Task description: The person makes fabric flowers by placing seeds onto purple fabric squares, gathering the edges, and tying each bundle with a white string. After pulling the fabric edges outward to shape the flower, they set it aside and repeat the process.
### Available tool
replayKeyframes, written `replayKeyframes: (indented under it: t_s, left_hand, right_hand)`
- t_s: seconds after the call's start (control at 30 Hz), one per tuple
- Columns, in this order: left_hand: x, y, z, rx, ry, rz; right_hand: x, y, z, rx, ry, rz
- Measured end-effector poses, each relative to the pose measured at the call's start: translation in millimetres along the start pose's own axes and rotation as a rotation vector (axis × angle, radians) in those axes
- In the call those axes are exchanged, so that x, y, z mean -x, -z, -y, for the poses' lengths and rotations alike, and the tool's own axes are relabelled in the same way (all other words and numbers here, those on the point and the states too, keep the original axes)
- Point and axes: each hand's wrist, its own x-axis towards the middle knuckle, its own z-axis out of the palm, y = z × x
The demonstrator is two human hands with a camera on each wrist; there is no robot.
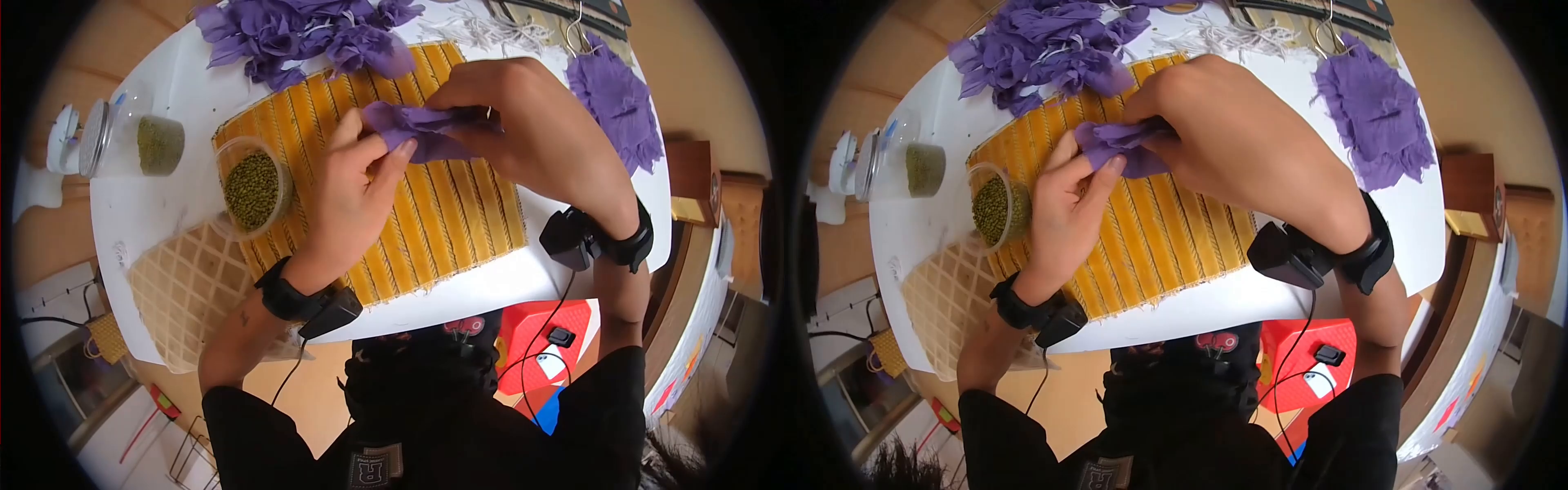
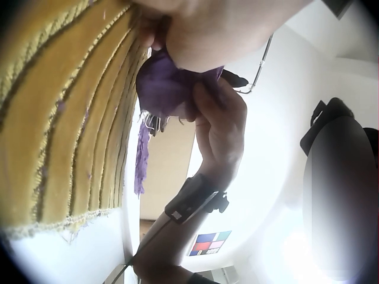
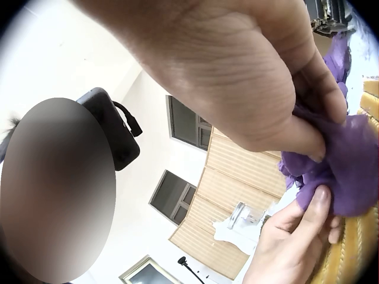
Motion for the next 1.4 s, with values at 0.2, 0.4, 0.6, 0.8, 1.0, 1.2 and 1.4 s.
replayKeyframes:
  t_s: [0.2, 0.4, 0.6, 0.8, 1.0, 1.2, 1.4]
  left_hand:
    - [-2, -2, 14, 0.206, 0.069, 0.005]
    - [-4, 0, 9, 0.221, 0.072, 0.010]
    - [-4, 1, 12, 0.235, 0.038, 0.007]
    - [-4, 4, 11, 0.208, 0.107, -0.018]
    - [-4, 3, 10, 0.213, 0.057, -0.025]
    - [-3, 5, 9, 0.204, 0.088, -0.010]
    - [-4, 5, 13, 0.284, 0.038, 0.036]
  right_hand:
    - [3, -6, -6, 0.041, 0.065, -0.055]
    - [3, -8, -5, 0.048, 0.040, -0.022]
    - [4, -7, -5, 0.058, 0.052, -0.043]
    - [4, -8, -4, 0.032, 0.061, -0.051]
    - [4, -5, -2, 0.040, 0.035, -0.027]
    - [4, -5, -2, 0.058, 0.028, -0.006]
    - [3, -9, -1, 0.086, 0.021, -0.002]
